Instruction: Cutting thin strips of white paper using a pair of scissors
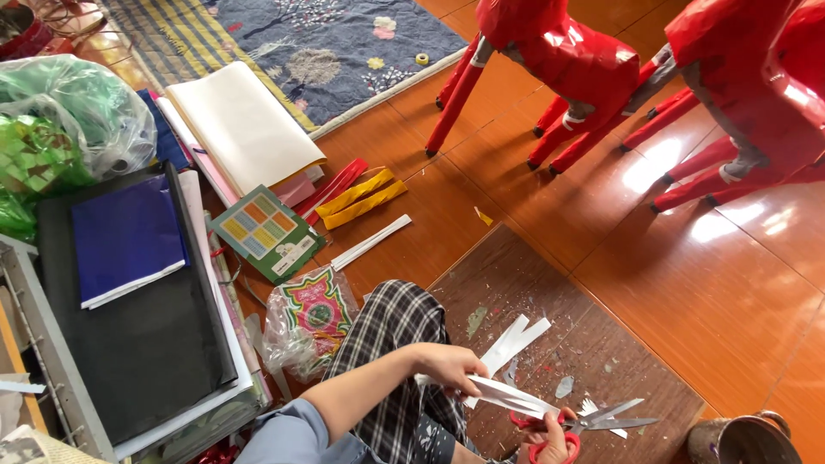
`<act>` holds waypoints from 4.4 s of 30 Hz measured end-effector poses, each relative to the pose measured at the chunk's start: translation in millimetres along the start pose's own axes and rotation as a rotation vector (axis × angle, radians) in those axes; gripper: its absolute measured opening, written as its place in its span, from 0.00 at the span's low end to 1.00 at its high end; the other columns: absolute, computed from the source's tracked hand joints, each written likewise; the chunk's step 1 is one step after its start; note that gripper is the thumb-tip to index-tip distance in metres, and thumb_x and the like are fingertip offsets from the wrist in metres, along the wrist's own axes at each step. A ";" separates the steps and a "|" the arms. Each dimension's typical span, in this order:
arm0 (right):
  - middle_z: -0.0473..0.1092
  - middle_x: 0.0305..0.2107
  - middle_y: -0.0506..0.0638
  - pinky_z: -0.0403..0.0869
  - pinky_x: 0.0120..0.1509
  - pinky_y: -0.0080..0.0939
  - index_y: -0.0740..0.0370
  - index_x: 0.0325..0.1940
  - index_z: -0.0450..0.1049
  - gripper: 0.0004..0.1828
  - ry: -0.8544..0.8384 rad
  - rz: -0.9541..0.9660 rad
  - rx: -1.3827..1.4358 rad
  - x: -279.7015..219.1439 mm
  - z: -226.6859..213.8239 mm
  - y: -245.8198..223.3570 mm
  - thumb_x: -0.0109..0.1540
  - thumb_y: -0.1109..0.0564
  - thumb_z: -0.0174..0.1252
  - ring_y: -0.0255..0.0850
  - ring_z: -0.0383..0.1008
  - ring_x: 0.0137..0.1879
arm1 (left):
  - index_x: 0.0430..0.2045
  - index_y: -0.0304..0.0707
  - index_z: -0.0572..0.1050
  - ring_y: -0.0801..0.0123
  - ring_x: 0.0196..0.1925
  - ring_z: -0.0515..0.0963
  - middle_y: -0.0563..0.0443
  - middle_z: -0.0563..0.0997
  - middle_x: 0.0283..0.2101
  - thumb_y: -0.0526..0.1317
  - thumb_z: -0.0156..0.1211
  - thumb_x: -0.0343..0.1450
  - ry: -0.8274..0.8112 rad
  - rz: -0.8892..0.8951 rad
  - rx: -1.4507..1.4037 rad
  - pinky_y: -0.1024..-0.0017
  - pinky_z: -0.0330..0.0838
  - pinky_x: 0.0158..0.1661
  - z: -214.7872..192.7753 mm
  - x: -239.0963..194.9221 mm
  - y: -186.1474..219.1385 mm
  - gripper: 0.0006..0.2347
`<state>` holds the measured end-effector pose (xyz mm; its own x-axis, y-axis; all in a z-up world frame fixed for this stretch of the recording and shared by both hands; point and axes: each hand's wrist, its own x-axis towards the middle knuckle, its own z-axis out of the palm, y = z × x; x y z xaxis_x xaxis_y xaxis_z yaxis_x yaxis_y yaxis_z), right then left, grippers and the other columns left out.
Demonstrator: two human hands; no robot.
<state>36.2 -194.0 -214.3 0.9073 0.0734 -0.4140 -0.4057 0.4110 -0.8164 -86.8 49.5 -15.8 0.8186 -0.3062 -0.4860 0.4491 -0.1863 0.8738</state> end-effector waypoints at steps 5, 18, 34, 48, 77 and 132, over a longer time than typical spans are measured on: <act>0.68 0.31 0.51 0.62 0.25 0.26 0.52 0.51 0.67 0.16 -0.152 0.076 -0.035 -30.3 21.5 -7.5 0.59 0.59 0.57 0.31 0.66 0.26 | 0.45 0.32 0.72 0.78 0.26 0.67 0.52 0.73 0.33 0.34 0.49 0.74 0.078 -0.051 -0.090 0.84 0.63 0.25 -16.2 -13.6 -18.7 0.09; 0.68 0.29 0.50 0.73 0.41 0.36 0.55 0.47 0.68 0.07 -0.112 0.193 -0.022 -40.1 32.0 -1.3 0.64 0.58 0.53 0.36 0.69 0.33 | 0.42 0.35 0.72 0.72 0.21 0.69 0.51 0.76 0.27 0.40 0.45 0.75 0.859 -0.204 -0.088 0.73 0.63 0.25 -168.1 -57.8 -82.8 0.09; 0.62 0.31 0.42 0.66 0.45 0.29 0.41 0.40 0.65 0.05 0.172 0.452 -0.280 -36.0 61.6 21.4 0.65 0.45 0.54 0.34 0.66 0.36 | 0.32 0.32 0.74 0.59 0.41 0.75 0.43 0.76 0.40 0.34 0.53 0.70 1.183 -0.461 0.297 0.65 0.75 0.44 -125.7 -21.2 -86.9 0.04; 0.67 0.32 0.46 0.70 0.42 0.26 0.51 0.45 0.71 0.09 0.219 0.256 -0.222 -59.0 73.3 9.4 0.62 0.50 0.58 0.32 0.69 0.38 | 0.41 0.35 0.75 0.51 0.34 0.78 0.43 0.75 0.45 0.40 0.42 0.77 0.862 -0.206 0.615 0.58 0.71 0.37 -74.7 37.3 -84.7 0.12; 0.70 0.30 0.45 0.64 0.30 0.31 0.46 0.44 0.72 0.09 0.142 0.357 -0.245 -45.1 61.4 15.0 0.61 0.49 0.60 0.40 0.70 0.30 | 0.37 0.35 0.76 0.54 0.40 0.79 0.46 0.80 0.41 0.40 0.43 0.76 0.855 -0.215 0.675 0.57 0.72 0.40 -74.9 37.3 -85.3 0.12; 0.70 0.31 0.49 0.66 0.33 0.33 0.47 0.41 0.72 0.05 0.077 0.418 -0.289 -64.1 73.8 -6.7 0.61 0.53 0.60 0.40 0.69 0.32 | 0.32 0.34 0.73 0.51 0.36 0.79 0.44 0.80 0.36 0.40 0.44 0.76 0.658 -0.281 0.676 0.57 0.73 0.33 -70.6 69.9 -87.1 0.11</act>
<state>-11.0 -134.4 -152.6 0.6546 0.1063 -0.7484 -0.7559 0.0918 -0.6482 -43.5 110.2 -124.8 0.8414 0.3739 -0.3902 0.5264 -0.7304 0.4352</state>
